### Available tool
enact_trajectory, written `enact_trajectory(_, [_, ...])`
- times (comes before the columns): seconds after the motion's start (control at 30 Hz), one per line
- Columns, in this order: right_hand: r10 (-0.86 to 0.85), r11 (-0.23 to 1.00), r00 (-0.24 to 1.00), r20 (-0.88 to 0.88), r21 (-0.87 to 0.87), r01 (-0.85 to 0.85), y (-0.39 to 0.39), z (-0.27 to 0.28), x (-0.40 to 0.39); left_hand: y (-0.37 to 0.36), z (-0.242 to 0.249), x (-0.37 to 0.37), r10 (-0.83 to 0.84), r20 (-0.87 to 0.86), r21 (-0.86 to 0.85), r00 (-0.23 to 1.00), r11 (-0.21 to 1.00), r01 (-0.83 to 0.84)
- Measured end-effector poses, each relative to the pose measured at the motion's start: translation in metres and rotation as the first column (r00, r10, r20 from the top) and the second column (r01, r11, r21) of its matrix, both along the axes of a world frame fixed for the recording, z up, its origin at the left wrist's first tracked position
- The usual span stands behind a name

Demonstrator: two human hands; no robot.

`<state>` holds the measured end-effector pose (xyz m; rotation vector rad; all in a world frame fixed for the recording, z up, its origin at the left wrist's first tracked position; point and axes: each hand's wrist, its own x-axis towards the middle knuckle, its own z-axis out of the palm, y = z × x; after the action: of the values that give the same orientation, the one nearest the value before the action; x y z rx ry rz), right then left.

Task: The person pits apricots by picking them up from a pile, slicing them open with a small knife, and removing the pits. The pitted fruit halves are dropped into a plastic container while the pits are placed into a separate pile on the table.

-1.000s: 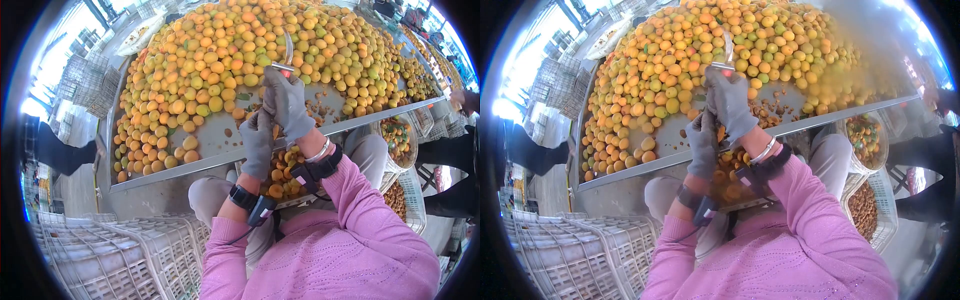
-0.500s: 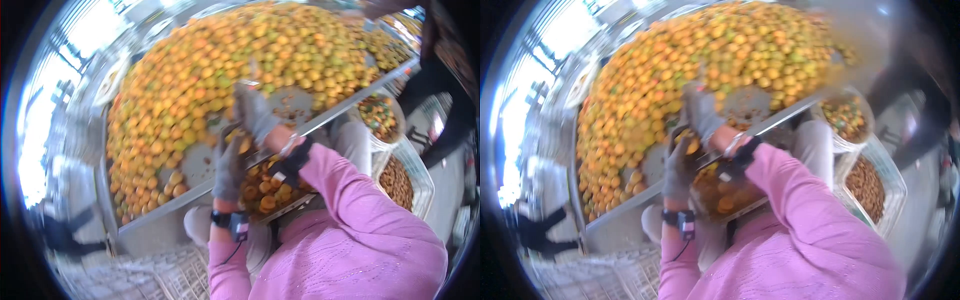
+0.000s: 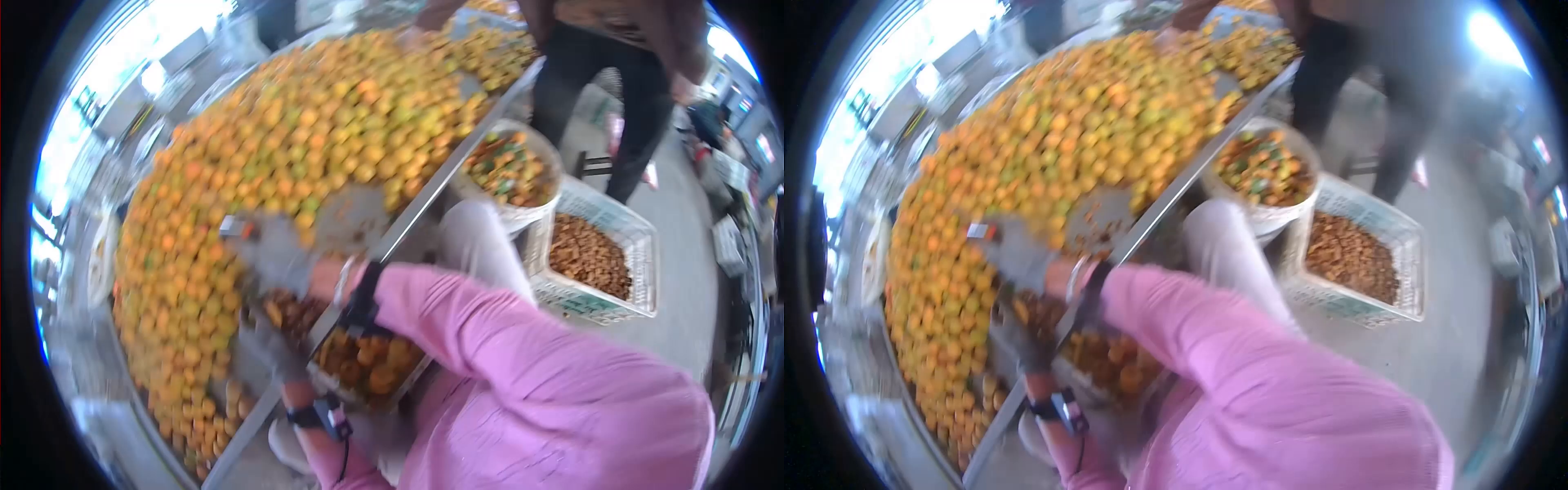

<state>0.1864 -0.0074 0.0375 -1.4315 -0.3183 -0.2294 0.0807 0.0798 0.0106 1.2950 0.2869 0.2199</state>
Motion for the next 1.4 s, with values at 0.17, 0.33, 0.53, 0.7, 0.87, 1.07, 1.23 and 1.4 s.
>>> enact_trajectory(0.17, [-0.088,0.963,0.995,-0.041,0.252,0.096,-0.057,0.015,0.012,0.019,-0.002,-0.016,0.106,0.017,0.141,0.994,0.984,-0.107])
enact_trajectory(0.33, [-0.129,0.967,0.978,-0.162,0.2,0.161,-0.142,0.01,-0.033,0.002,-0.021,-0.06,-0.691,-0.096,0.078,0.716,0.712,0.698])
enact_trajectory(0.53, [-0.143,0.916,0.933,-0.332,0.312,0.251,-0.201,-0.023,-0.078,0.004,-0.173,-0.087,-0.569,-0.12,0.519,0.814,0.663,0.54])
enact_trajectory(0.7, [-0.11,0.903,0.913,-0.393,0.343,0.256,-0.228,-0.015,-0.103,-0.014,-0.091,-0.087,-0.473,-0.184,0.92,0.862,0.225,0.32])
enact_trajectory(0.87, [-0.181,0.89,0.919,-0.35,0.339,0.305,-0.261,-0.001,-0.116,-0.007,-0.094,-0.103,-0.386,-0.194,0.908,0.902,0.277,0.314])
enact_trajectory(1.07, [-0.247,0.896,0.865,-0.436,0.238,0.375,-0.261,-0.009,-0.118,-0.008,-0.09,-0.127,-0.336,-0.068,0.761,0.94,0.591,0.267])
enact_trajectory(1.23, [-0.048,0.883,0.906,-0.421,0.406,0.236,-0.231,-0.041,-0.096,-0.006,-0.003,-0.101,-0.005,-0.14,0.336,0.99,0.941,0.053])
enact_trajectory(1.4, [0.032,0.938,0.908,-0.417,0.327,0.117,-0.199,-0.063,-0.083,0.081,0.002,-0.038,0.28,-0.037,0.363,0.959,0.898,-0.248])
